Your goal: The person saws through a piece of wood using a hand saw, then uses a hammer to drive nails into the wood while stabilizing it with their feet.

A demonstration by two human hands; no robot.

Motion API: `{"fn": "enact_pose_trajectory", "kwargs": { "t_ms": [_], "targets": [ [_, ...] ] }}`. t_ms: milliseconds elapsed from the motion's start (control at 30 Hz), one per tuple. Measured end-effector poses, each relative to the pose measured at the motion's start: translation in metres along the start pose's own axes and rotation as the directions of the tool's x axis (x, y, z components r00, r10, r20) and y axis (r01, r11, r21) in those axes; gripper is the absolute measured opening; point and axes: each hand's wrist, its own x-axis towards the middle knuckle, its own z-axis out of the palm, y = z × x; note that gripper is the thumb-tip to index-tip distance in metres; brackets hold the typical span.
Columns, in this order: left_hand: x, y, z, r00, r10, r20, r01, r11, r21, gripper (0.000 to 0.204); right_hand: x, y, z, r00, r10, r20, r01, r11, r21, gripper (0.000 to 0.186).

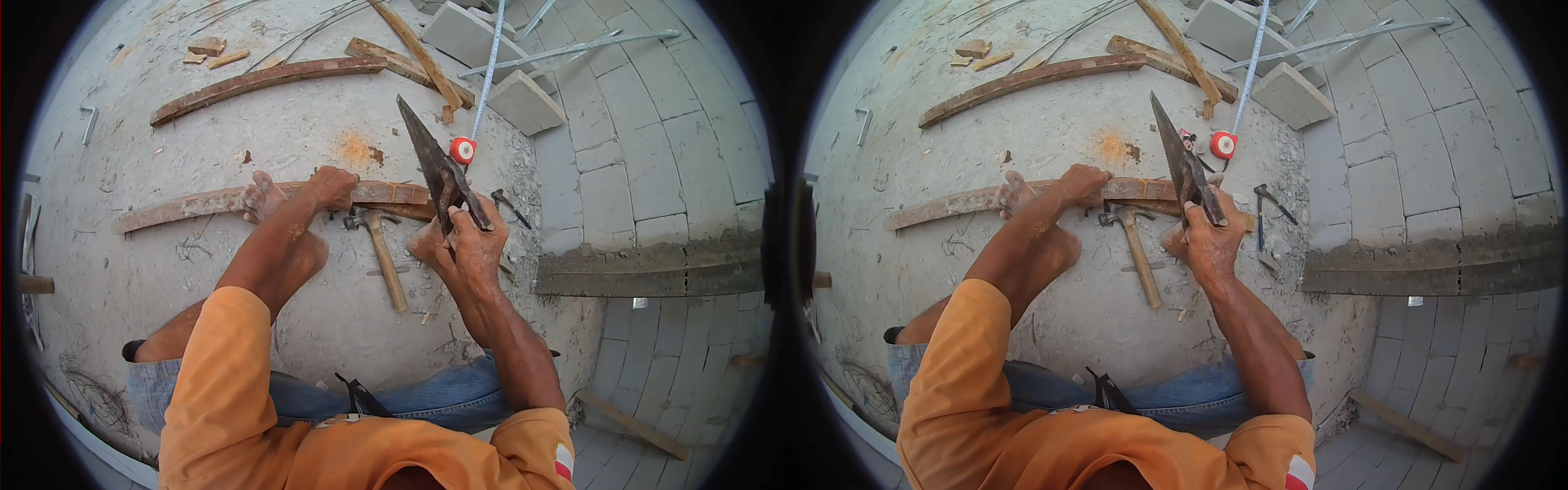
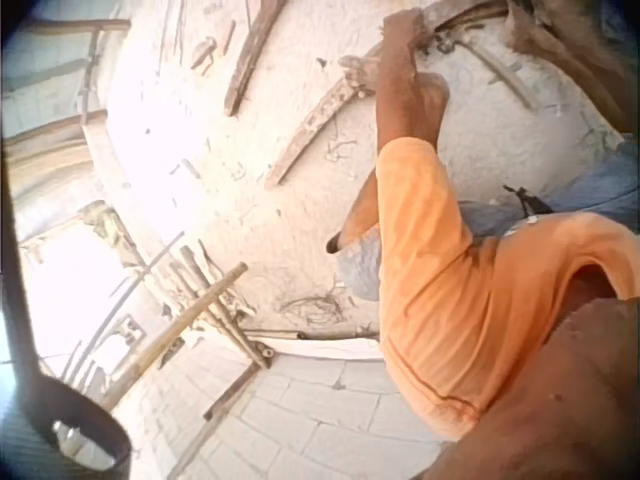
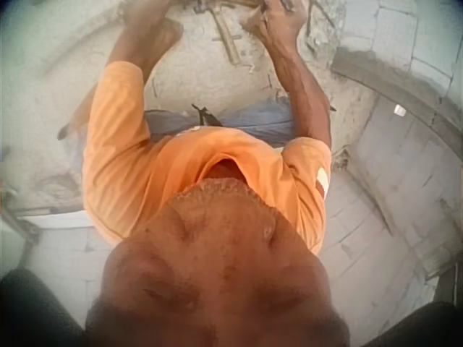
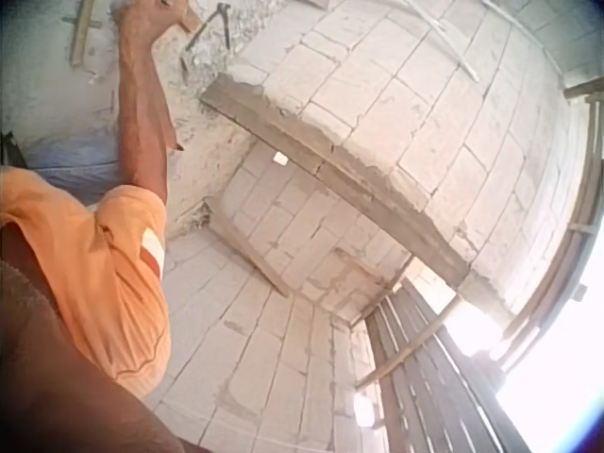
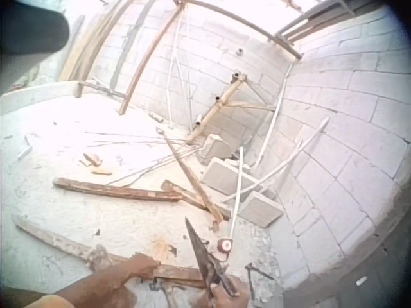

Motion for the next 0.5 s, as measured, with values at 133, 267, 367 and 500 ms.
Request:
{"fn": "enact_pose_trajectory", "kwargs": {
  "t_ms": [133, 267, 367, 500],
  "targets": [
    [-0.001, 0.016, -0.003, 0.999, -0.035, -0.020, 0.035, 0.999, 0.001, 0.046, -0.004, 0.062, -0.001, 0.997, 0.070, 0.013, -0.071, 0.994, 0.080, 0.028],
    [-0.002, 0.023, -0.012, 0.996, -0.093, 0.011, 0.093, 0.996, 0.003, 0.049, 0.004, 0.117, 0.012, 0.993, -0.082, -0.084, 0.086, 0.995, 0.043, 0.025],
    [-0.002, 0.033, -0.017, 0.994, -0.113, 0.007, 0.113, 0.993, 0.027, 0.047, 0.002, 0.122, 0.014, 0.992, -0.074, -0.103, 0.077, 0.997, 0.024, 0.028],
    [-0.005, 0.029, -0.014, 0.984, -0.177, -0.001, 0.176, 0.983, 0.044, 0.048, -0.005, 0.106, 0.024, 0.997, -0.032, -0.064, 0.033, 0.999, 0.011, 0.033]
  ]
}}
